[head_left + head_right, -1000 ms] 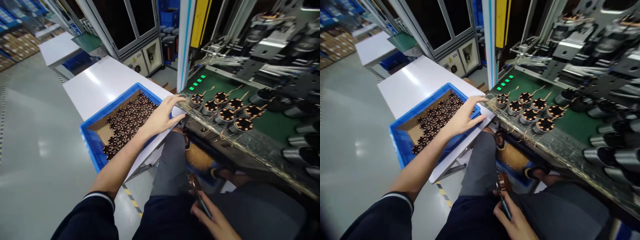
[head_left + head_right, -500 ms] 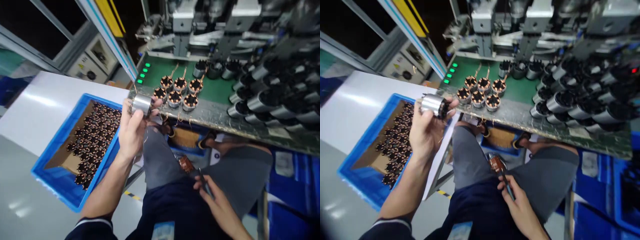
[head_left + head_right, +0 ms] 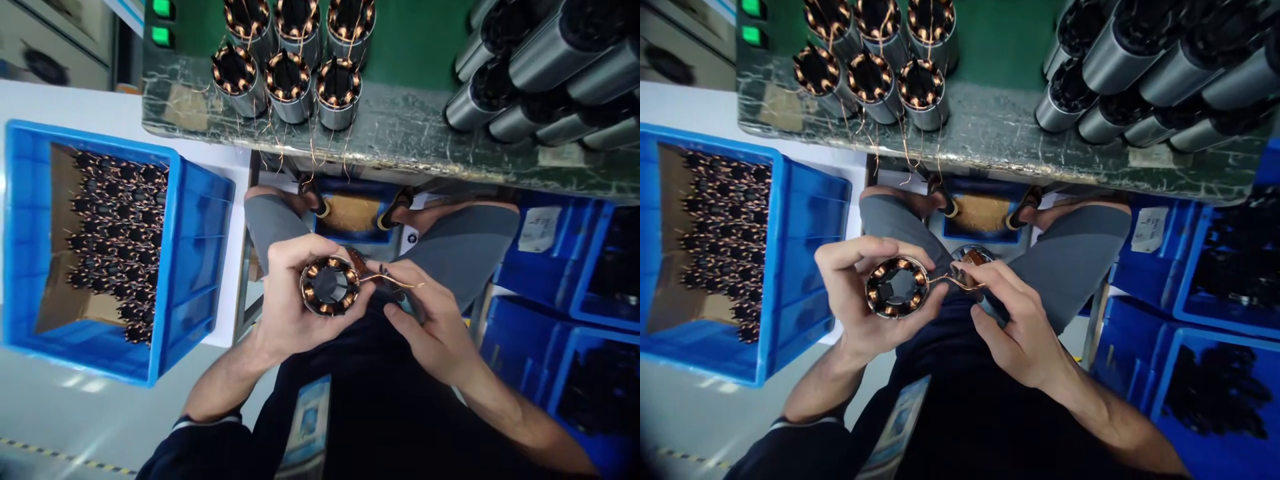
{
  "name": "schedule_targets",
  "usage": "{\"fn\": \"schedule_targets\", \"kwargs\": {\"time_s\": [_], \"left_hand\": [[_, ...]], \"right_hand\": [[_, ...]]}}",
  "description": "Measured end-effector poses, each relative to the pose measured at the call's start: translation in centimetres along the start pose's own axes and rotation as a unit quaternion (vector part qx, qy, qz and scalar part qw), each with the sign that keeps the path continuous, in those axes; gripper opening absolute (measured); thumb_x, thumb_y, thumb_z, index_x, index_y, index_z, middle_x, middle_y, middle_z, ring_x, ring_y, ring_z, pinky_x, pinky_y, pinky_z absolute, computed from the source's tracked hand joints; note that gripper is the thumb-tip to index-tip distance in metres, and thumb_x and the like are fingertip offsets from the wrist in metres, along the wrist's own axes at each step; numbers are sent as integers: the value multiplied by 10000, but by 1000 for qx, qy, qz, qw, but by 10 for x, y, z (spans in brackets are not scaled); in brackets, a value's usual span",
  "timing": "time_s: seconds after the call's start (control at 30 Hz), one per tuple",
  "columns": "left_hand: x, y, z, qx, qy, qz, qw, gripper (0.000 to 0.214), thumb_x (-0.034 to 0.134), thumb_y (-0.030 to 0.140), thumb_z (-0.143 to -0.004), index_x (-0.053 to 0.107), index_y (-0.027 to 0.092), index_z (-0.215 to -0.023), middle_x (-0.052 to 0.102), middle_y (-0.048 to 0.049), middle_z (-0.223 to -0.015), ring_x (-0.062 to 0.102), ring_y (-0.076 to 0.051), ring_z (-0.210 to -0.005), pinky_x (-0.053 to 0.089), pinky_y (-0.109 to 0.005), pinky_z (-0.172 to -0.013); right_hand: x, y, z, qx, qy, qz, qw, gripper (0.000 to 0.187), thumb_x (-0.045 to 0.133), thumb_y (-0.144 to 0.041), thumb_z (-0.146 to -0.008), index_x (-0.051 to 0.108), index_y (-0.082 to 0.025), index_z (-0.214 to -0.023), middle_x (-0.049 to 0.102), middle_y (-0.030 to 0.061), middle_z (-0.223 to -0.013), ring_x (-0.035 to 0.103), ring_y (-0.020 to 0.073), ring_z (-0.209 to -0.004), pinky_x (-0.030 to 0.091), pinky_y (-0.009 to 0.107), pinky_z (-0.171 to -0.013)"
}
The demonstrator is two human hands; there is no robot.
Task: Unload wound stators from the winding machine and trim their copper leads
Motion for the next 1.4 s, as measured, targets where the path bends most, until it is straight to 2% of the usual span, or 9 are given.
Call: {"fn": "schedule_targets", "kwargs": {"time_s": [0.27,0.63,0.87,0.97,1.03,1.13,1.2,1.27,1.4], "left_hand": [[4,2,0,3,-13,0,1000,628,1057,302,-807,624,311,-1262,799,4,-1025,823,-193,-883,667,-284,-693],[4,8,4,-40,-47,-38,997,436,1020,308,-852,646,307,-1077,828,-19,-1011,812,-220,-837,681,-351,-664],[0,-24,17,-61,-39,-155,985,501,1001,350,-872,602,280,-1167,788,-22,-1064,818,-201,-945,659,-322,-796],[-3,-45,24,-74,-47,-224,971,540,944,413,-927,557,280,-1279,770,-8,-1081,813,-181,-929,641,-309,-828],[0,-54,28,-76,-69,-226,969,563,928,426,-933,540,282,-1315,782,-4,-1086,816,-174,-899,629,-296,-801],[15,-56,30,-27,-126,-185,974,562,943,470,-903,575,280,-1283,817,-16,-1087,823,-195,-921,641,-332,-854],[28,-48,30,26,-171,-161,972,524,940,507,-895,614,279,-1236,829,-10,-1058,819,-217,-966,643,-398,-1006],[34,-36,29,56,-208,-176,961,509,923,512,-921,631,283,-1269,838,-14,-1103,803,-244,-1089,567,-481,-1210],[10,-2,25,30,-177,-229,957,741,983,576,-854,614,299,-1434,767,-93,-1430,670,-351,-1407,421,-622,-1342]], "right_hand": [[2,1,6,-17,-7,26,999,628,628,-162,-1054,617,-399,-1635,721,31,-1479,668,277,-1373,538,465,-1182],[-2,-9,7,-37,34,83,995,651,639,-102,-1024,676,-371,-1616,761,-6,-1084,705,162,-847,618,308,-788],[0,15,-22,-72,67,102,990,378,767,-178,-1038,842,-297,-1389,865,28,-1315,846,227,-1123,658,347,-1046],[2,46,-39,5,49,56,997,272,778,-303,-1055,873,-266,-1307,881,42,-1229,847,251,-1102,656,383,-1054],[9,67,-45,85,-2,-26,996,323,767,-425,-1069,856,-245,-1323,868,34,-1037,816,213,-888,665,346,-878],[29,77,-46,165,-110,-234,952,460,742,-615,-1053,823,-196,-1225,765,10,-854,641,151,-629,541,277,-582],[39,71,-44,176,-164,-319,917,452,799,-637,-998,782,-187,-1030,716,5,-817,606,144,-625,502,268,-551],[39,67,-41,179,-171,-333,910,417,880,-586,-935,732,-196,-933,667,-15,-781,594,140,-638,499,258,-562],[11,76,-29,184,-61,-301,934,516,1012,-457,-812,752,-251,-1208,719,-25,-919,634,135,-692,549,251,-630]]}}
Point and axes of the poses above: each hand's wrist, its own z-axis away from the middle knuckle, its own x-axis out of the palm, y = z × x, the point moved 7 cm from there along -z, towards the middle knuckle
